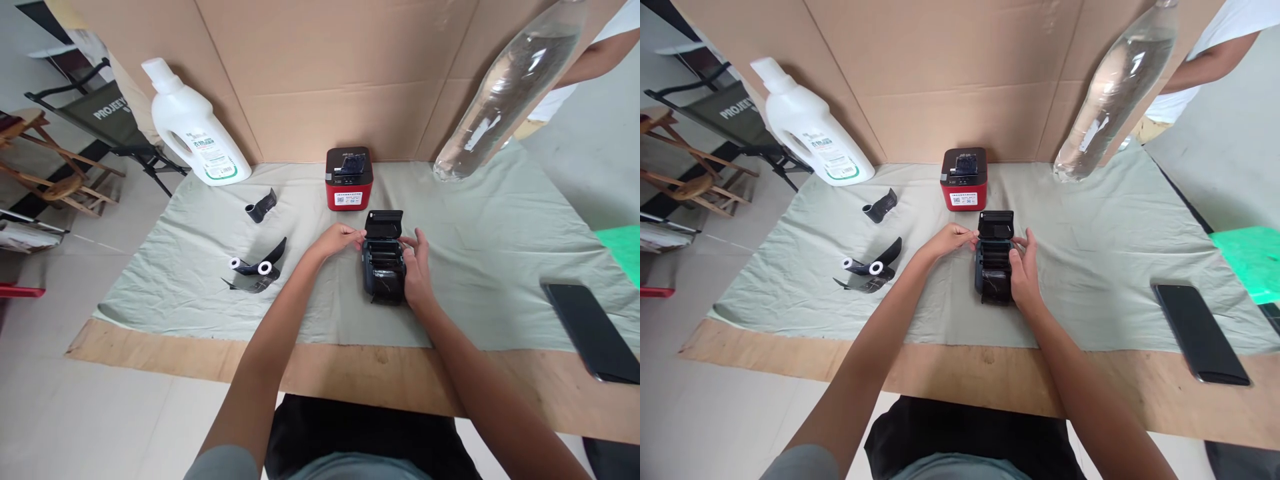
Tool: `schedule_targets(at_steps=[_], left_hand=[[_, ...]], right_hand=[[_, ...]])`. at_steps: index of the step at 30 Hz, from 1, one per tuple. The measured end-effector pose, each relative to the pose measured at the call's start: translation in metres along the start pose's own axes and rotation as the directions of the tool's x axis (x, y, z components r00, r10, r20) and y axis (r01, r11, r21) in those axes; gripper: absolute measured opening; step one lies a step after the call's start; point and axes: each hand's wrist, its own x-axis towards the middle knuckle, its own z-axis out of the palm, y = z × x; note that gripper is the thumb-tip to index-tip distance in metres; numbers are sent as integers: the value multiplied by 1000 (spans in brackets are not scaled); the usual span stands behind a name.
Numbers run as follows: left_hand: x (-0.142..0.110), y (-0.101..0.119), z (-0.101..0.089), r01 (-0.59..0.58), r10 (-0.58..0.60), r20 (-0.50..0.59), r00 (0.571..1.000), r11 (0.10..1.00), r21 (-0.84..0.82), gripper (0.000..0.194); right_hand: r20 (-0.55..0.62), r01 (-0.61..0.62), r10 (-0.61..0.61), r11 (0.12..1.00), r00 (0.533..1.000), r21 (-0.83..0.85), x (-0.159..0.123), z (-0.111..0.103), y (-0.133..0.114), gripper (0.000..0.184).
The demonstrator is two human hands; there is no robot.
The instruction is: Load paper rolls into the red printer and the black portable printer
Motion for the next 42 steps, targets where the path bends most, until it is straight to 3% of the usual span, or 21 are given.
schedule_targets(at_steps=[6, 9, 12, 15, 19, 21, 23, 33, 38, 42], left_hand=[[0, -5, 1, 16, -15, -20, 1000, 999, 47, 62], [-1, -8, 2, 3, 1, -48, 999, 997, 77, 58], [-3, -8, 5, -16, 29, -102, 994, 992, 125, 55], [-7, -7, 9, -6, 36, -156, 987, 982, 187, 54], [-12, -5, 14, 25, 31, -221, 975, 969, 246, 52], [-14, -4, 16, 26, 42, -236, 971, 961, 276, 52], [-15, -3, 16, 21, 55, -237, 970, 952, 307, 54], [-15, -7, 15, -1, 86, -227, 970, 936, 352, 57], [-14, -7, 16, -5, 85, -220, 972, 940, 340, 54], [-14, -5, 16, -2, 83, -223, 971, 941, 339, 54]], right_hand=[[-16, 33, -33, 999, 999, -2, 1, 0, -3, 46], [-2, 122, -124, 984, 992, -130, 8, -4, -4, 34], [90, 186, -167, 940, 982, -285, 18, -11, -9, 30], [218, 176, -84, 877, 972, -447, 29, -16, -21, 29], [383, 217, 102, 681, 918, -699, 44, -15, -43, 28], [416, 228, 195, 599, 888, -768, 52, -12, -50, 29], [424, 230, 235, 569, 875, -790, 59, -9, -53, 31], [420, 289, 80, 610, 904, -738, 57, -8, -46, 21], [385, 307, -27, 656, 922, -689, 61, -21, -65, 18], [303, 282, -121, 769, 945, -574, 72, -39, -90, 14]])
